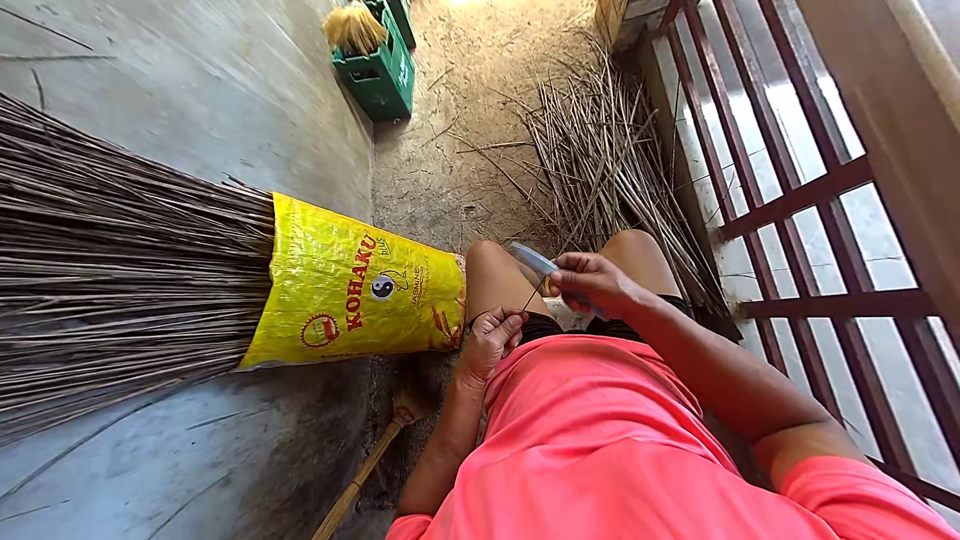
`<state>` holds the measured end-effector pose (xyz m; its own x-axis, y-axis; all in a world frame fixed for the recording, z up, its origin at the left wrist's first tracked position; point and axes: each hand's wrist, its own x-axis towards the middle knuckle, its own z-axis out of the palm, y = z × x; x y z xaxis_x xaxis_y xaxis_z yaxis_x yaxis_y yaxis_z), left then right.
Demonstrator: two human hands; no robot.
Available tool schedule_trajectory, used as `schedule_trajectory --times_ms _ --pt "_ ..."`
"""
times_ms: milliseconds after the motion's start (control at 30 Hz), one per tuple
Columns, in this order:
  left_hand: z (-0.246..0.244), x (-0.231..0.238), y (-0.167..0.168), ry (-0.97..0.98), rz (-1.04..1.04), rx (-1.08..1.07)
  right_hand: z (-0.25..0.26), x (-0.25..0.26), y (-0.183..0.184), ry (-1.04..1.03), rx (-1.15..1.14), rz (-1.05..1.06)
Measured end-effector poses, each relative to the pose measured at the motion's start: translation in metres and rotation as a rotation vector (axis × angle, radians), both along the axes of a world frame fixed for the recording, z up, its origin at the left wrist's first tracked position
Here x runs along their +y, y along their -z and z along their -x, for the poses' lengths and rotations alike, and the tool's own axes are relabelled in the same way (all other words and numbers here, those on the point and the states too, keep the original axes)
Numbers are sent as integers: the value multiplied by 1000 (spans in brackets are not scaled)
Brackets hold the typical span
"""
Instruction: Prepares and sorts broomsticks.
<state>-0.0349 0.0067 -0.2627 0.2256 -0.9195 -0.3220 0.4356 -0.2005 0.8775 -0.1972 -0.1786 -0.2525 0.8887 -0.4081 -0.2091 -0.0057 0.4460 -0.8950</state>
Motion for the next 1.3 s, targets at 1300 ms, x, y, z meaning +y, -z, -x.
schedule_trajectory --times_ms 1300 --pt "5 -1 9 3 1 1 0 14 13 -301 -2 -36"
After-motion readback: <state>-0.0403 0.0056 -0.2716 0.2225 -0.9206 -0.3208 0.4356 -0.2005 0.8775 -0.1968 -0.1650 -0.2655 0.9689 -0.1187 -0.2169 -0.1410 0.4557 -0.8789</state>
